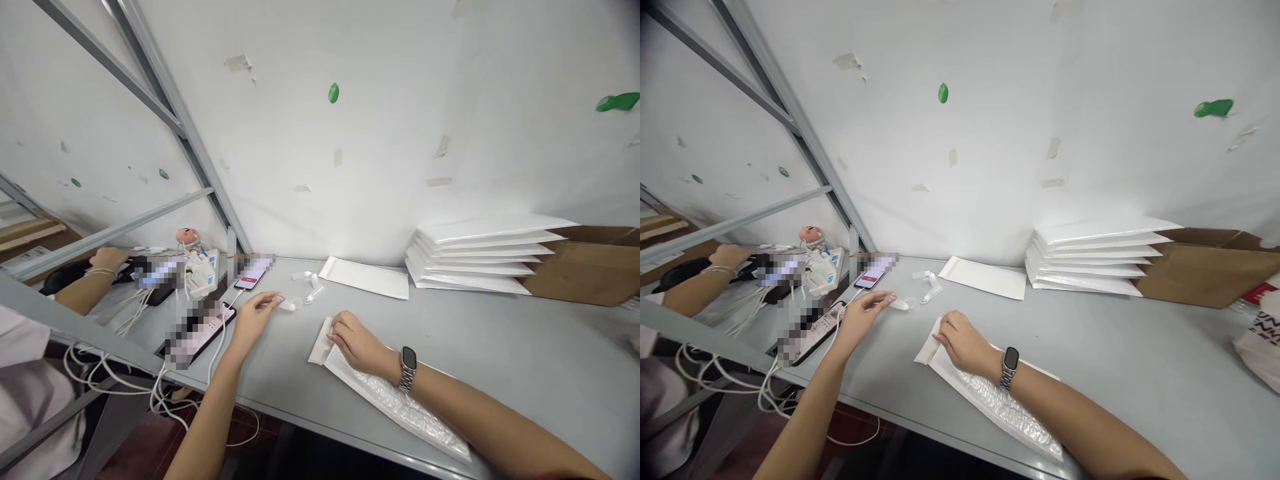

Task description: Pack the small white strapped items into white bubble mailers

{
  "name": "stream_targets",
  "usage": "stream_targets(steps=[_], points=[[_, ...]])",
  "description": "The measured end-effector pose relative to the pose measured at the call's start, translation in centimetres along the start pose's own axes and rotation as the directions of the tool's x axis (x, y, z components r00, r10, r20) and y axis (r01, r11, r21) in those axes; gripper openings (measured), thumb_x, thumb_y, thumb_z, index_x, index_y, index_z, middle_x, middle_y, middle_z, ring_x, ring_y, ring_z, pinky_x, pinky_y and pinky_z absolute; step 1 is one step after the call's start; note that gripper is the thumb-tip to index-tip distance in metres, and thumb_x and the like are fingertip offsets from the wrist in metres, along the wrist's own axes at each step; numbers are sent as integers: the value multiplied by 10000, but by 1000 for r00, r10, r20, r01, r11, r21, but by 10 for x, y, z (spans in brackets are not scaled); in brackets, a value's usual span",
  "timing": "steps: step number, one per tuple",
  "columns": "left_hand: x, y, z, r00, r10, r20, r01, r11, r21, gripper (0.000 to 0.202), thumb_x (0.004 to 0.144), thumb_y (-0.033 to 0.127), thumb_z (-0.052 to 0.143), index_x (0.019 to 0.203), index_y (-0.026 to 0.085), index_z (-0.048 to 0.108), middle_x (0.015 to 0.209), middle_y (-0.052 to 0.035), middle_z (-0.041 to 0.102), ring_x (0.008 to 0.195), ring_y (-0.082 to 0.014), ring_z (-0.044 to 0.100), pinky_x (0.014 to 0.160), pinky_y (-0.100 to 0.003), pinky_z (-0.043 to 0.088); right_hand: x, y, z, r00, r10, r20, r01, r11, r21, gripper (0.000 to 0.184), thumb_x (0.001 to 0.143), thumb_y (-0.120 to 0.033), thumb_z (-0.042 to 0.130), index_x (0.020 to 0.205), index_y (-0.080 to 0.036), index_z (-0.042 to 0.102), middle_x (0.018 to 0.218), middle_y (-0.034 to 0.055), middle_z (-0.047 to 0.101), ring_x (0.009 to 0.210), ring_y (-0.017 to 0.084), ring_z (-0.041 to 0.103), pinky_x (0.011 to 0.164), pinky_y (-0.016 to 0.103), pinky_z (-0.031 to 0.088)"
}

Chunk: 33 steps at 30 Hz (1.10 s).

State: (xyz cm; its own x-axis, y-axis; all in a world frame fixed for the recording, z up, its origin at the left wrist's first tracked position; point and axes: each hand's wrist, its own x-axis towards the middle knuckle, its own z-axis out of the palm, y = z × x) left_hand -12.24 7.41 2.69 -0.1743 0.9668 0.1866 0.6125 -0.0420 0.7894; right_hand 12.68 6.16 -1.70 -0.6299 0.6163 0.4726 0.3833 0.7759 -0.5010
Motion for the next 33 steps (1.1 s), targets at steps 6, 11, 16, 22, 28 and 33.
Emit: stream_targets(steps=[6, 11, 16, 22, 28, 33], points=[[-34, 18, 22, 966, -22, 256, 106, 941, -320, 264, 691, 395, 662, 854, 192, 708, 970, -64, 725, 944, -224, 641, 861, -322, 463, -3, 1, 1, 989, -89, -122, 76, 992, -104, 196, 935, -204, 329, 795, -187, 465, 884, 93, 492, 800, 194, 414, 708, 364, 438], [-51, 17, 55, 954, -40, 298, 172, 886, -431, 278, 666, 356, 692, 876, 175, 696, 939, -81, 727, 911, -228, 646, 837, -338, 476, -3, 1, -1, 984, -113, -141, 100, 991, -94, 162, 928, -191, 347, 800, -191, 447, 894, 95, 488, 824, 196, 424, 715, 362, 447], [-63, 20, 77, 962, -58, 266, 194, 832, -520, 248, 699, 336, 671, 886, 175, 693, 962, -75, 721, 947, -215, 636, 887, -342, 464, -4, 2, -2, 973, -117, -197, 107, 993, -58, 172, 940, -204, 326, 793, -201, 414, 887, 87, 478, 833, 193, 428, 721, 363, 454], [-62, 26, 83, 978, -153, 139, 202, 848, -490, 258, 712, 365, 654, 875, 172, 708, 969, -79, 714, 975, -226, 619, 922, -368, 439, -5, -1, -2, 968, -141, -207, 135, 990, -41, 168, 940, -198, 329, 794, -202, 413, 882, 79, 477, 837, 188, 430, 717, 359, 457], [-66, 29, 95, 991, -79, 108, 118, 897, -427, 206, 705, 353, 652, 794, 188, 738, 887, -77, 707, 915, -226, 619, 872, -370, 457, -6, -2, -3, 968, -129, -214, 120, 991, -57, 141, 931, -180, 339, 848, -196, 452, 897, 85, 481, 851, 196, 433, 729, 377, 454], [-80, 31, 86, 988, 138, 71, -115, 957, -266, 267, 866, 352, 470, 924, 264, 716, 1081, -58, 657, 1099, -220, 527, 989, -412, 374, -3, 3, -9, 961, -36, -273, 19, 998, -64, 144, 921, -147, 339, 815, -202, 421, 897, 79, 458, 851, 196, 423, 740, 385, 443]])
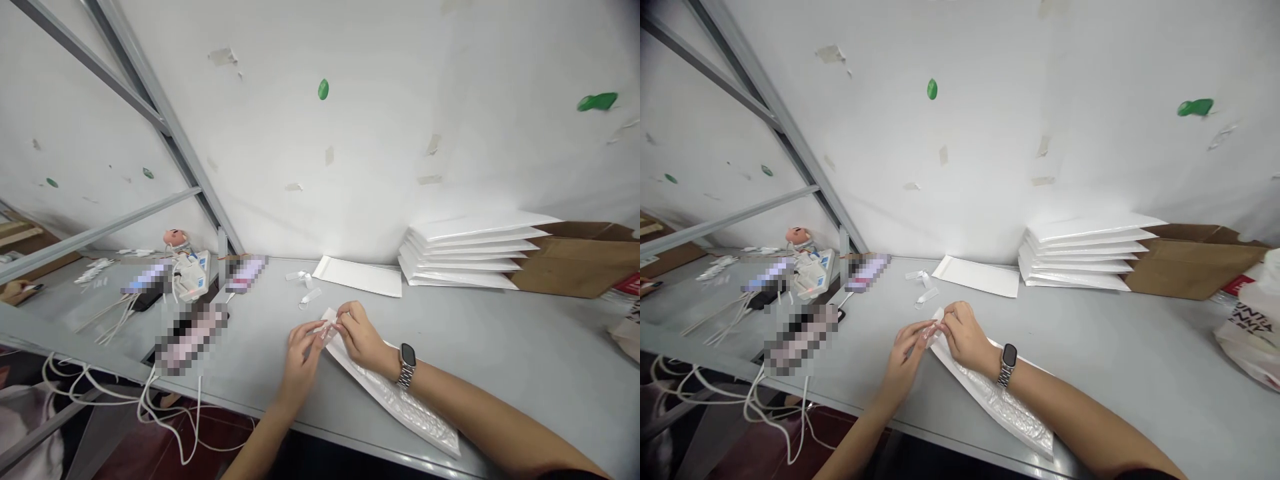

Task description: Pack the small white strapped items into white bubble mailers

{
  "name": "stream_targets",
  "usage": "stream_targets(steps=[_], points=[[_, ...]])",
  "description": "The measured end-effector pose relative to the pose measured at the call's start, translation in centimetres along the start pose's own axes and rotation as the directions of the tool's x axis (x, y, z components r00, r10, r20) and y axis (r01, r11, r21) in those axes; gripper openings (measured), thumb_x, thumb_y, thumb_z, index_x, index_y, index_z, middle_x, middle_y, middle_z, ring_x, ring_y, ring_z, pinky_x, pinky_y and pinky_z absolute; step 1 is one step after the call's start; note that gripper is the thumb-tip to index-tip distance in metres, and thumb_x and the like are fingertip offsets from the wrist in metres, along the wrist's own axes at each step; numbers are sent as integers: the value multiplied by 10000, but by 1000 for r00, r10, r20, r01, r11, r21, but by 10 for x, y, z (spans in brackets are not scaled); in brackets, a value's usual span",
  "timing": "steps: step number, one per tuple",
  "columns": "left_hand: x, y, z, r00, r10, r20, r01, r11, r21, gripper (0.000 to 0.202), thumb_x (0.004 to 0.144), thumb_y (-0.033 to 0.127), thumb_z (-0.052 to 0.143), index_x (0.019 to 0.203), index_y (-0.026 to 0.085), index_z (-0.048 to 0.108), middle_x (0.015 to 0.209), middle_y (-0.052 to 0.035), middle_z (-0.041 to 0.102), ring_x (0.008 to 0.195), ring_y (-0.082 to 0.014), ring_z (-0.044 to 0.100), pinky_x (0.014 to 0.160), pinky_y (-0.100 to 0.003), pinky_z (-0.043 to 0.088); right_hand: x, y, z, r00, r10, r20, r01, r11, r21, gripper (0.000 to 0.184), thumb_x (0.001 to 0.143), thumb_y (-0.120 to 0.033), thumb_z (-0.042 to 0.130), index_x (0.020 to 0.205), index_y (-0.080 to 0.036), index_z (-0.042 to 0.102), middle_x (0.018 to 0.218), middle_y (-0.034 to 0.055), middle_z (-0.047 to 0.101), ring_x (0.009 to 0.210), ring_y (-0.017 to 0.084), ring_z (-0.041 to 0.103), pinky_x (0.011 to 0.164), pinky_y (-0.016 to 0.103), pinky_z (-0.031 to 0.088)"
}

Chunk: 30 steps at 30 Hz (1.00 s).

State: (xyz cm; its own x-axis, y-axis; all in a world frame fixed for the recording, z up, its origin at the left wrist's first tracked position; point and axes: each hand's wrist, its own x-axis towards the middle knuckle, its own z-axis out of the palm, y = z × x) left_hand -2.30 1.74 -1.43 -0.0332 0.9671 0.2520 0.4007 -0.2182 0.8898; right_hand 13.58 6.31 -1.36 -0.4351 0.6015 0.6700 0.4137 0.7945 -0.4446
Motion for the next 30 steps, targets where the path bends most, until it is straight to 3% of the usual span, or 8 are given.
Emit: stream_targets(steps=[6, 11, 14, 16, 18, 21, 24, 30], points=[[-10, -1, 3, 974, 195, 116, -208, 971, 114, 407, 677, 401, 725, 1058, 282, 647, 1347, -78, 474, 1297, -284, 339, 1050, -496, 303, 7, -3, -8, 999, -16, 39, 15, 999, 34, 148, 922, -147, 337, 810, -199, 420, 892, 75, 463, 853, 193, 423, 757, 379, 436], [-11, 3, 10, 975, 97, 198, -117, 989, 92, 248, 601, 431, 768, 701, 219, 687, 1397, -86, 426, 1328, -330, 289, 1071, -512, 274, 8, -14, -7, 990, -110, 90, 107, 994, 32, 186, 924, -164, 341, 759, -201, 418, 875, 77, 494, 823, 193, 422, 731, 368, 431], [-3, 5, -5, 959, 38, 279, -48, 998, 29, 217, 616, 427, 753, 686, 227, 706, 1367, -84, 470, 1313, -320, 331, 1074, -456, 296, 6, -15, -5, 986, -111, 122, 108, 994, 30, 199, 929, -175, 323, 763, -200, 430, 864, 82, 504, 814, 196, 426, 723, 372, 431], [11, 3, -21, 964, 12, 266, -11, 1000, -6, 217, 735, 415, 646, 842, 239, 714, 1285, -86, 542, 1223, -262, 460, 1032, -394, 361, 5, -13, -3, 989, -59, 135, 55, 998, 36, 196, 934, -185, 313, 779, -200, 432, 872, 86, 508, 819, 198, 430, 726, 374, 435], [32, -3, -34, 994, -29, 110, 18, 994, 104, 285, 848, 384, 479, 957, 215, 681, 1127, -95, 617, 1072, -207, 567, 951, -347, 426, 4, -9, -2, 988, -10, 155, 4, 999, 41, 193, 940, -197, 311, 786, -203, 428, 874, 84, 510, 821, 197, 432, 734, 375, 437], [65, -16, -38, 998, -60, -9, 59, 930, 362, 356, 768, 368, 593, 1048, 151, 631, 1032, -125, 603, 977, -249, 569, 908, -400, 423, 4, -5, 0, 985, 7, 175, -16, 999, 49, 203, 946, -212, 305, 778, -207, 418, 868, 80, 511, 818, 196, 430, 741, 371, 435], [90, -27, -27, 998, -57, -8, 54, 888, 457, 409, 632, 329, 731, 993, 153, 649, 986, -123, 588, 1019, -307, 518, 933, -452, 371, 4, -4, 3, 977, 16, 211, -21, 999, 24, 231, 957, -238, 288, 772, -203, 422, 848, 73, 510, 792, 191, 425, 742, 371, 426], [103, -32, -12, 998, -36, 42, 9, 854, 519, 122, 680, 246, 682, 773, 179, 641, 924, -87, 607, 1008, -269, 523, 916, -380, 373, 3, 0, 9, 949, 93, 302, -108, 993, 35, 285, 967, -303, 289, 775, -192, 468, 817, 50, 516, 775, 173, 445, 753, 362, 428]])
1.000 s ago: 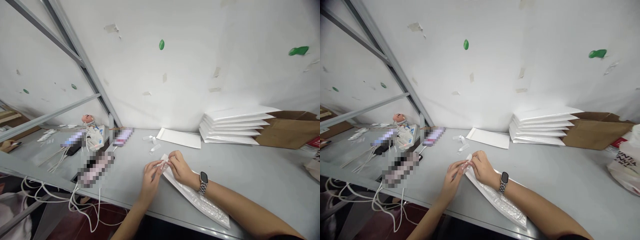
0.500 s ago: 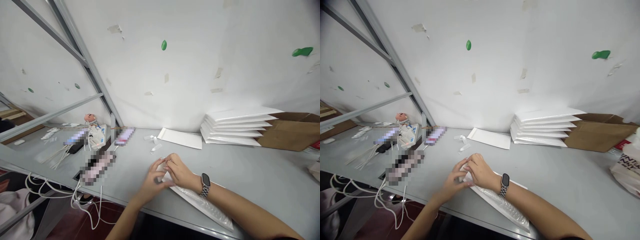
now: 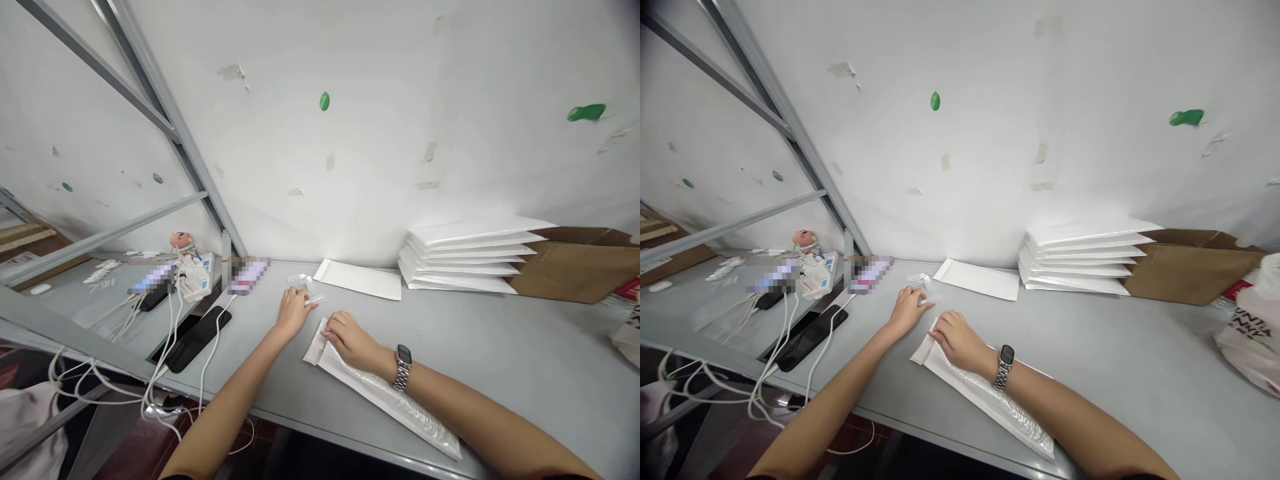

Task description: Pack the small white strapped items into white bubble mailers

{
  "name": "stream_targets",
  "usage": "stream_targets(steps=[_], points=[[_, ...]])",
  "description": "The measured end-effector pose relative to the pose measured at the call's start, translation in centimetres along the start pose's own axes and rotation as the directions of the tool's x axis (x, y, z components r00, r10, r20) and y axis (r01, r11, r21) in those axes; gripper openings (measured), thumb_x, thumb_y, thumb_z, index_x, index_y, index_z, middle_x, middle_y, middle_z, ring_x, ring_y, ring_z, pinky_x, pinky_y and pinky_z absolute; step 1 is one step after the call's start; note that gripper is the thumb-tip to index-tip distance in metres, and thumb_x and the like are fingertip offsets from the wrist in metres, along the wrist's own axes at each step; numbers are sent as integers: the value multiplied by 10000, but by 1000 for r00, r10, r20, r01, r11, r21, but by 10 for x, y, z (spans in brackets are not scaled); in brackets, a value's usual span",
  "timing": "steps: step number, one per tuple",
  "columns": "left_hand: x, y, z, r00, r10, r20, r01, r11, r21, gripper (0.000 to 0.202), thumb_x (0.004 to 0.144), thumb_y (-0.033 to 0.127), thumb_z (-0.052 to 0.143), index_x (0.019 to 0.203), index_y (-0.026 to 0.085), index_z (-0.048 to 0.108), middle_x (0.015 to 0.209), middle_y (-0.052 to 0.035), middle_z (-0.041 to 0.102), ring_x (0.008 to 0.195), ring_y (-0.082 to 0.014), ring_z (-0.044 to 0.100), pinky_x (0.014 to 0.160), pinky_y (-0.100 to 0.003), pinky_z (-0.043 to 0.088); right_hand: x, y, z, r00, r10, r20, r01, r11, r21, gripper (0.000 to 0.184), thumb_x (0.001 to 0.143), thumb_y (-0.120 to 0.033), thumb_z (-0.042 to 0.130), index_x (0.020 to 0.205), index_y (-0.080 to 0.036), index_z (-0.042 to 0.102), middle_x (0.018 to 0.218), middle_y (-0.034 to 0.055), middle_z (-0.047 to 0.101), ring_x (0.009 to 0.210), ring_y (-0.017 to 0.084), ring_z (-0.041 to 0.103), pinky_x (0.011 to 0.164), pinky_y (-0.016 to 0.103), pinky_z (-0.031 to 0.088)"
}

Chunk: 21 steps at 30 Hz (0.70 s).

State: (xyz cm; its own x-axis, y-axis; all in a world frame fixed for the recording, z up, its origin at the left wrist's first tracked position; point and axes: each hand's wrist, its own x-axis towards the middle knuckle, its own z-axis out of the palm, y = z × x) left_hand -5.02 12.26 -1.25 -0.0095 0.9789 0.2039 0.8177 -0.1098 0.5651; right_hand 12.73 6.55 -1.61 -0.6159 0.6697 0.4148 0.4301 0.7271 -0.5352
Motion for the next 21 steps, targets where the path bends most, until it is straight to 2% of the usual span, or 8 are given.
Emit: stream_targets(steps=[3, 5, 6, 9, 11, 15, 17, 21], points=[[-7, -3, -8, 999, 3, 35, -2, 1000, -24, 132, 721, 303, 638, 781, 188, 616, 873, -64, 640, 923, -235, 571, 850, -338, 412, 3, 2, -4, 999, 37, -13, -36, 997, 71, 283, 964, -332, 312, 815, -192, 508, 849, 54, 543, 825, 171, 484, 798, 365, 433], [-16, -6, -17, 998, -12, 61, 15, 998, -54, 159, 757, 348, 588, 807, 198, 600, 840, -43, 660, 839, -204, 603, 776, -300, 442, 4, 4, -13, 992, 122, -15, -121, 991, 63, 254, 935, -393, 386, 927, -187, 535, 940, 82, 562, 894, 190, 507, 826, 388, 431], [-22, -9, -21, 997, -27, 68, 32, 997, -68, 173, 767, 367, 568, 815, 203, 594, 830, -35, 668, 807, -194, 614, 743, -286, 450, 4, 5, -19, 983, 184, 0, -184, 982, 37, 301, 894, -448, 456, 1007, -179, 530, 996, 105, 561, 930, 211, 512, 830, 407, 431], [-41, -18, -32, 994, -93, 59, 98, 991, -88, 207, 757, 412, 558, 798, 212, 594, 810, -29, 686, 778, -197, 635, 703, -282, 459, -2, 6, -39, 927, 351, 131, -341, 935, -94, 694, 650, -617, 662, 1135, -148, 498, 1022, 150, 571, 936, 290, 531, 774, 453, 441], [-53, -25, -38, 990, -133, 43, 136, 987, -90, 218, 734, 430, 573, 775, 218, 607, 809, -30, 697, 785, -212, 640, 702, -294, 461, -9, 3, -48, 885, 401, 235, -374, 915, -154, 774, 522, -655, 718, 1077, -149, 530, 930, 134, 597, 862, 302, 552, 710, 434, 449], [-69, -34, -44, 984, -181, 0, 178, 971, -159, 197, 691, 415, 610, 760, 232, 640, 817, -26, 713, 792, -218, 638, 717, -303, 466, -18, -8, -55, 813, 448, 371, -437, 892, -119, 555, 544, -633, 713, 805, -171, 552, 814, 79, 587, 719, 228, 546, 597, 332, 437], [-73, -36, -45, 984, -178, -22, 170, 967, -191, 194, 684, 400, 618, 777, 234, 658, 839, -27, 716, 789, -214, 632, 731, -307, 466, -17, -14, -60, 822, 460, 336, -466, 882, -67, 480, 605, -597, 694, 758, -175, 523, 838, 67, 569, 726, 204, 531, 605, 313, 429], [-72, -38, -44, 987, -149, -64, 139, 980, -141, 214, 710, 382, 596, 830, 228, 685, 895, -45, 708, 848, -235, 615, 775, -341, 452, -13, -19, -78, 845, 513, 153, -525, 850, 48, 448, 666, -583, 652, 804, -189, 490, 877, 42, 534, 728, 172, 492, 610, 293, 408]])
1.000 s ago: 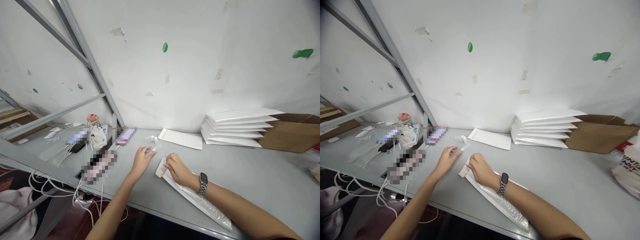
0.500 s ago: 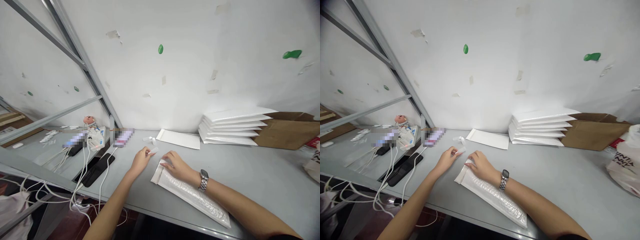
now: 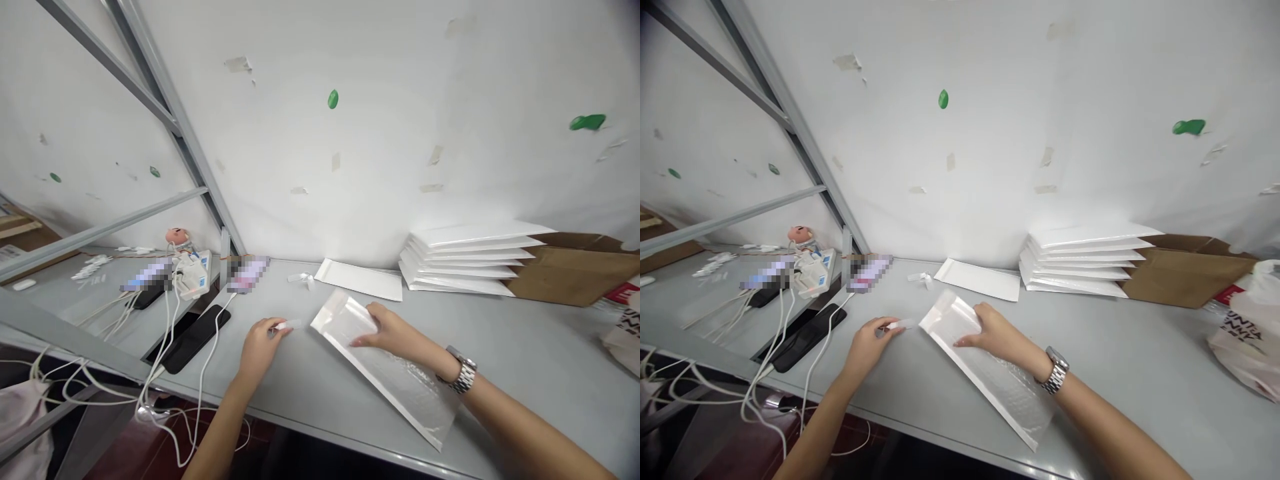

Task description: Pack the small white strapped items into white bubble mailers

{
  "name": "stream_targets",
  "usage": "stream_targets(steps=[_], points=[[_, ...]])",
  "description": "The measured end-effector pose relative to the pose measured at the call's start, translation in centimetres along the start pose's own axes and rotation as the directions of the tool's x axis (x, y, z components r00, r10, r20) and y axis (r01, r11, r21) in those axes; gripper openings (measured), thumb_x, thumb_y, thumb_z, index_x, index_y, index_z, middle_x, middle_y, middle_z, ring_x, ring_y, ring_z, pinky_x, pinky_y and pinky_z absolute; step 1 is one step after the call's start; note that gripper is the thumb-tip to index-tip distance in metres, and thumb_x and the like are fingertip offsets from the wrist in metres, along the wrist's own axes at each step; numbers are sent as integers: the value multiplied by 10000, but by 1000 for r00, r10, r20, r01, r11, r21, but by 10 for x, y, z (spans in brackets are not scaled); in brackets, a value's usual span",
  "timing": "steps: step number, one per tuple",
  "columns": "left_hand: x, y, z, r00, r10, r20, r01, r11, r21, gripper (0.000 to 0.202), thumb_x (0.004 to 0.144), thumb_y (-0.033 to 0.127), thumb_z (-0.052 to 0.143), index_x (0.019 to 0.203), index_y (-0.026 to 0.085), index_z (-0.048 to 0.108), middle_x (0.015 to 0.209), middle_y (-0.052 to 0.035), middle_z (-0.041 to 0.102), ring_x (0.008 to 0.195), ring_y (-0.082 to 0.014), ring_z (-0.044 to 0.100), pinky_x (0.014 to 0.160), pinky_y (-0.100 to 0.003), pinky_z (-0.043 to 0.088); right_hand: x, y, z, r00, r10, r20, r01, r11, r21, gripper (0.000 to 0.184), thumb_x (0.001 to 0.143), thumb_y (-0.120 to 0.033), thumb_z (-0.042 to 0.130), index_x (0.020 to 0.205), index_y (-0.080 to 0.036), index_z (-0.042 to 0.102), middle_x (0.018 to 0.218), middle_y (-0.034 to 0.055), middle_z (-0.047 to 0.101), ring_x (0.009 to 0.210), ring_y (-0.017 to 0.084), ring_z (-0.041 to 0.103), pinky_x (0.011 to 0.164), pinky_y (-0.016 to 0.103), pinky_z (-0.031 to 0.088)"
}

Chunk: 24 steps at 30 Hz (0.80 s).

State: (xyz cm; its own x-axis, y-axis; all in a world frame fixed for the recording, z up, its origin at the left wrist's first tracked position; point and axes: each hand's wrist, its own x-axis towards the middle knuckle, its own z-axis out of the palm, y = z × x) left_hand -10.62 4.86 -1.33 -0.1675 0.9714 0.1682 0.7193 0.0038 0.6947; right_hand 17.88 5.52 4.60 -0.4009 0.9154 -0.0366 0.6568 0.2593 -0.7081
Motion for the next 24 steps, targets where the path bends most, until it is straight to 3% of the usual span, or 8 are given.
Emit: stream_targets(steps=[7, 13, 18, 21, 24], points=[[7, 0, 4, 1000, 13, -25, -13, 1000, -9, 229, 762, 363, 541, 879, 228, 683, 952, -55, 695, 879, -228, 615, 784, -340, 464, -4, 6, -14, 984, 34, 175, -46, 997, 60, 461, 671, -610, 632, 711, -204, 416, 699, -33, 410, 591, 108, 340, 508, 245, 293], [16, 3, 0, 994, 112, 18, -113, 992, 63, 215, 778, 329, 528, 889, 257, 697, 940, -34, 688, 818, -211, 623, 763, -325, 472, -7, 11, -12, 973, 50, 226, -66, 996, 66, 458, 675, -600, 634, 721, -209, 401, 689, -43, 363, 587, 104, 310, 506, 245, 287], [20, 3, 7, 993, 111, 33, -114, 989, 99, 216, 769, 274, 529, 911, 239, 688, 930, -44, 695, 841, -220, 632, 785, -327, 471, -7, 18, -9, 959, 84, 271, -98, 994, 39, 435, 692, -570, 636, 710, -207, 396, 669, -47, 369, 572, 102, 314, 508, 251, 293], [22, 7, 5, 993, 114, 13, -115, 987, 109, 244, 776, 269, 520, 962, 229, 673, 972, -53, 691, 870, -225, 628, 801, -333, 464, -7, 18, -13, 980, 63, 187, -75, 995, 58, 404, 715, -556, 623, 714, -205, 421, 682, -36, 430, 583, 113, 379, 529, 267, 346], [25, 13, -3, 992, 125, -9, -122, 984, 130, 246, 789, 288, 515, 968, 225, 671, 986, -58, 688, 884, -237, 620, 814, -348, 453, -10, 13, -26, 992, 42, -117, -23, 987, 161, 363, 730, -534, 625, 754, -205, 473, 760, -1, 530, 649, 147, 486, 569, 295, 421]])
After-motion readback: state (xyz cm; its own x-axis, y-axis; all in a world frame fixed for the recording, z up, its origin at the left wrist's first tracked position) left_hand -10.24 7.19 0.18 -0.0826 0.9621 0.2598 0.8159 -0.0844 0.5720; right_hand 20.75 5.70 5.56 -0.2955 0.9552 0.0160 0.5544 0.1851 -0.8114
